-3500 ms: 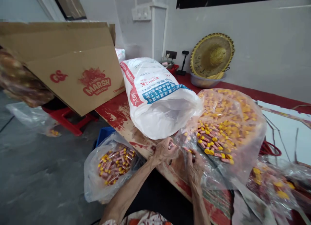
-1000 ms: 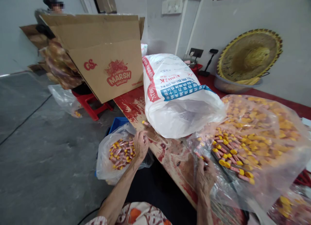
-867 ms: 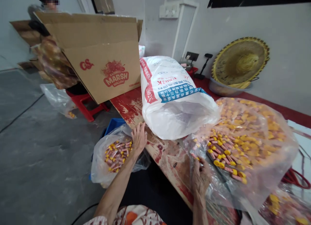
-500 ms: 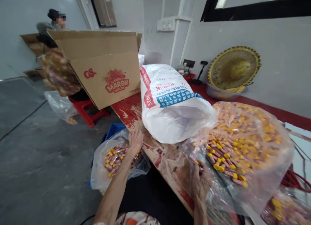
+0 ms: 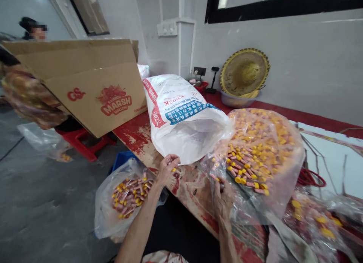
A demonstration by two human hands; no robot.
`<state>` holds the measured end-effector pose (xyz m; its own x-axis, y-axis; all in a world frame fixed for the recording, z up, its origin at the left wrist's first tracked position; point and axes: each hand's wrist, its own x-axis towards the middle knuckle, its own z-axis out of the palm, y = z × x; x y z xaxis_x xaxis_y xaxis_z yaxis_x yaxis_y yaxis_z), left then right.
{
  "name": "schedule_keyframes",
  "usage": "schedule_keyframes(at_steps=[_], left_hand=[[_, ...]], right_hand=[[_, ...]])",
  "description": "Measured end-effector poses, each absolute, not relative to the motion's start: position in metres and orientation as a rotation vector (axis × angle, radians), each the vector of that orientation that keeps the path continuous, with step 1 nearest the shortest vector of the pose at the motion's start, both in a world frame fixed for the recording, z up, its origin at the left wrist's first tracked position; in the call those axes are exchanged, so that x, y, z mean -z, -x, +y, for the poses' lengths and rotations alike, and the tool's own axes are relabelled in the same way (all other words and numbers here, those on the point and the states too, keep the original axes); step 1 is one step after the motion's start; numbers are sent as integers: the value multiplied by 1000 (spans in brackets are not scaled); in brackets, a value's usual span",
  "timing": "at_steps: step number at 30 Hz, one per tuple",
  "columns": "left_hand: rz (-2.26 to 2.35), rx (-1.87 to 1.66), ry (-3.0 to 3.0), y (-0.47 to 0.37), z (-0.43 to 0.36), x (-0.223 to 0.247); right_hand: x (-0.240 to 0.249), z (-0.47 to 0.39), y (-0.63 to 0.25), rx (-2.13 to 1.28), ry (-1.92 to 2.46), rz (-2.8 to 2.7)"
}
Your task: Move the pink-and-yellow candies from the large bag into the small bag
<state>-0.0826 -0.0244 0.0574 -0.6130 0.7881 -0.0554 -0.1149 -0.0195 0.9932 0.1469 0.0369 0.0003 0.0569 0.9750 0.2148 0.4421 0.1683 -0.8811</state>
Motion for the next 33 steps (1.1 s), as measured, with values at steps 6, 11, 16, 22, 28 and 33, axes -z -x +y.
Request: schedule_keyframes(at_steps=[6, 11, 16, 22, 28, 33], left_hand=[[1672, -1689, -749, 39, -3, -33], [1796, -1681, -895, 29, -2, -18], [1722, -1777, -918, 29, -4, -10], [1798, -1680, -984, 31, -10, -3], [1911, -1725, -1086, 32, -29, -3], [2335, -2077, -491, 75, -66, 3]], right_hand=[[1, 38, -149, -798, 1427, -1526], [8, 40, -151, -807, 1430, -1540], [12, 40, -151, -802, 1440, -1525], [11, 40, -150, -782, 1450, -1513], [6, 38, -150, -761, 1441, -1537], [9, 39, -151, -686, 1409, -1586]])
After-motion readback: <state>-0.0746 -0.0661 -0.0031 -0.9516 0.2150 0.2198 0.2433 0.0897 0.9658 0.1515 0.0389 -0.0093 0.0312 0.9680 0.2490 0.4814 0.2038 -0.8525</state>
